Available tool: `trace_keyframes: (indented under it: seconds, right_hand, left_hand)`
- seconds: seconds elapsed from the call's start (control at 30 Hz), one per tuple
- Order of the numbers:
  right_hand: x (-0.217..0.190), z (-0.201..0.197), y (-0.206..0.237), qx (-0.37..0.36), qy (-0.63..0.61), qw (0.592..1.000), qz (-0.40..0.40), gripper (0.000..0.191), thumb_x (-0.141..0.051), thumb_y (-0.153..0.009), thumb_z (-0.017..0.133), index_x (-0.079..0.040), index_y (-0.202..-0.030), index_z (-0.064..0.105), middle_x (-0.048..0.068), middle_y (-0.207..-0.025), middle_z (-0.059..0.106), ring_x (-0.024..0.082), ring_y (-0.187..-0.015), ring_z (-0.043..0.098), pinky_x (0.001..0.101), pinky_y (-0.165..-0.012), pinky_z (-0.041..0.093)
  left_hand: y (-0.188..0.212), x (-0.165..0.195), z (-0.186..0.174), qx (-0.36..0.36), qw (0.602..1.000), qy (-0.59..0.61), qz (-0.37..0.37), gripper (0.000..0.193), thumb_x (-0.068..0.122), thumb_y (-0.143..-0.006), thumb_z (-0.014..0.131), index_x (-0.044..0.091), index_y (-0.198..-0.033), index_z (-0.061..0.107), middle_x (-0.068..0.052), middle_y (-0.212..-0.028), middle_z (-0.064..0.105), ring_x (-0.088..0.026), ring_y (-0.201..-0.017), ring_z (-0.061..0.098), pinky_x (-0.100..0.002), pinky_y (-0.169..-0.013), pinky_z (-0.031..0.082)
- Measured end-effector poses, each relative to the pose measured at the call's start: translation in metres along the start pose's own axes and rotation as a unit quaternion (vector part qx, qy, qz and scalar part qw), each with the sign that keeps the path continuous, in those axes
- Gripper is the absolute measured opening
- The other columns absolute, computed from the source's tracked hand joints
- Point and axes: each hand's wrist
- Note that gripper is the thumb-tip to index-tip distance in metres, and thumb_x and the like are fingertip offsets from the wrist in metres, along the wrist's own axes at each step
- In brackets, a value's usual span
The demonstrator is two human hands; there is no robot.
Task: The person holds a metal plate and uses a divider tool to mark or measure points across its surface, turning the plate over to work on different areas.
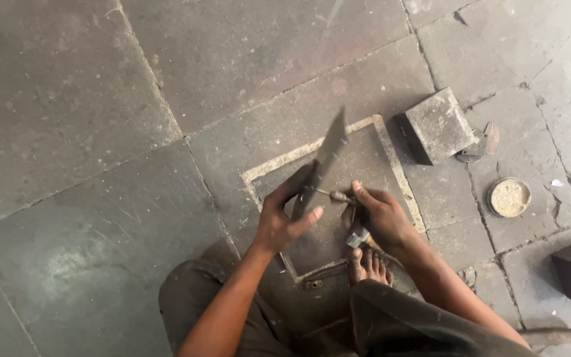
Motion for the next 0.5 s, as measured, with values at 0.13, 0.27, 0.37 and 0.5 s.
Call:
trace_keyframes:
  seconds: [0.13, 0.27, 0.37, 0.5]
  right_hand:
    - [-0.019, 0.000, 0.024, 0.140, 0.476, 0.720, -0.486, 0.078, -0.053, -0.100, 0.043, 0.014, -0.139, 0.050, 0.035, -0.124, 0.067, 0.035, -0.099, 0.071, 0.0391, -0.083, 0.055]
    - [-0.010, -0.005, 0.018, 0.135, 0.456, 0.776, -0.414, 0.054, -0.045, -0.111, 0.032, -0.003, -0.130, 0.059, 0.018, -0.117, 0.077, 0.032, -0.104, 0.074, 0.0428, -0.096, 0.056]
    - [0.013, -0.005, -0.002, 0.026, 0.049, 0.998, 0.004, 0.058, -0.045, -0.115, 0.040, 0.005, -0.115, 0.070, 0.017, -0.101, 0.079, 0.026, -0.085, 0.075, 0.0407, -0.085, 0.061]
    - [0.018, -0.010, -0.001, 0.028, -0.030, 0.999, -0.007, 0.046, -0.041, -0.110, 0.048, -0.002, -0.124, 0.067, 0.020, -0.098, 0.074, 0.028, -0.083, 0.067, 0.0437, -0.076, 0.053]
  left_hand:
    - [-0.004, -0.007, -0.003, 0.051, 0.985, 0.109, -0.124, 0.065, 0.035, -0.086, 0.076, -0.004, -0.137, 0.065, -0.022, -0.120, 0.074, -0.028, -0.106, 0.072, -0.041, -0.096, 0.060]
    - [0.000, -0.003, -0.002, 0.028, 0.983, 0.143, -0.111, 0.065, 0.033, -0.087, 0.076, -0.004, -0.139, 0.064, -0.020, -0.123, 0.074, -0.026, -0.109, 0.072, -0.038, -0.098, 0.058]
    - [0.003, 0.005, 0.005, 0.002, 0.999, 0.024, 0.041, 0.069, 0.025, -0.094, 0.077, -0.004, -0.150, 0.051, -0.019, -0.144, 0.062, -0.025, -0.129, 0.063, -0.038, -0.110, 0.049]
    - [0.002, 0.003, 0.009, 0.010, 1.000, -0.010, 0.000, 0.066, 0.027, -0.086, 0.077, -0.003, -0.142, 0.061, -0.022, -0.126, 0.063, -0.025, -0.109, 0.063, -0.039, -0.092, 0.053]
Point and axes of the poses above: each hand's wrist, its own y-axis away from the middle knuckle, its own z-axis out of the palm, x = y × z
